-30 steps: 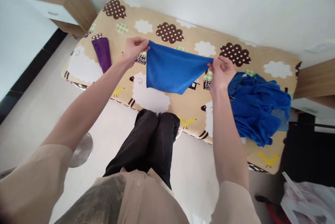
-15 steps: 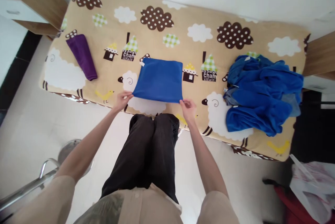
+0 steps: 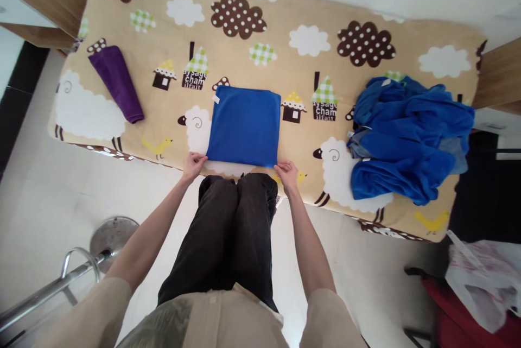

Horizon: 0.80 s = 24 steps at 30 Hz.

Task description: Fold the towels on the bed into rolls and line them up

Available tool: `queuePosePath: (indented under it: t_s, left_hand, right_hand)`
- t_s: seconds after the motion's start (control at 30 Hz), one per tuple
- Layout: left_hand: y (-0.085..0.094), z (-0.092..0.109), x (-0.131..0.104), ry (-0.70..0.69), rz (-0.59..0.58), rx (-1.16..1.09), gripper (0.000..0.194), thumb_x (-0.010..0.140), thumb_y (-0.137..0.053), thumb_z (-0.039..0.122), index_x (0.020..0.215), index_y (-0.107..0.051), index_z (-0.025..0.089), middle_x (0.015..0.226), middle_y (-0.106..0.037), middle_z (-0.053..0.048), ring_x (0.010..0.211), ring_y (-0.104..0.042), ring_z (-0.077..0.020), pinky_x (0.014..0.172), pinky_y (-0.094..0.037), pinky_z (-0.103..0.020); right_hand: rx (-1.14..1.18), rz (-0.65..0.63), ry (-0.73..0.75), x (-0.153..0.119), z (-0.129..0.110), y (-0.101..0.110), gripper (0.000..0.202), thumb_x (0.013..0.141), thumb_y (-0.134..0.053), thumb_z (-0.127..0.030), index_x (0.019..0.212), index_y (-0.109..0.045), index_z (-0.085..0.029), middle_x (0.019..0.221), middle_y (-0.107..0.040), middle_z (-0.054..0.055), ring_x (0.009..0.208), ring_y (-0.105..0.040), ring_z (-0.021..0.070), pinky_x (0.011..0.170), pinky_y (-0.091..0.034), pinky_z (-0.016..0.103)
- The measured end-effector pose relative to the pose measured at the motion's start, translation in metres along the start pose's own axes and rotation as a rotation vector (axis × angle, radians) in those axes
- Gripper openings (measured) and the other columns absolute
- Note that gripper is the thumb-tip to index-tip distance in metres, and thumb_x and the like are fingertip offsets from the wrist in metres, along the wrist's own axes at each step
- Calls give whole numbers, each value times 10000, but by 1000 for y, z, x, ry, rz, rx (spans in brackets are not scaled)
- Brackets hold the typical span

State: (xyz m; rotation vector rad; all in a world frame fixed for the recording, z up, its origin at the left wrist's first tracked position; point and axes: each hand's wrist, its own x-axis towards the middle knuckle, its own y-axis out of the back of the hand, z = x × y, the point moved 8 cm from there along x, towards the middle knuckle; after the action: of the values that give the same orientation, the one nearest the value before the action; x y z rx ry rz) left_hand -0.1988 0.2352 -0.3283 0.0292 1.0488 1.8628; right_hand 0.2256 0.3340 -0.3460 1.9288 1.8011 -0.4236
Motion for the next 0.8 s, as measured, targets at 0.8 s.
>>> queuePosePath:
  t_s: [0.8]
  left_hand:
    - [-27,95,157,63,-184,-348,337,817,-754,402,1058,-676,179,949,-699,-96,838,-656,-199,795,-546,-346]
  right_hand:
    - [-212,-277,150,162,-109,-98,385,704,-876,-384,993,-663,-245,649,-559,-81,504,-485,73,442,-391,180]
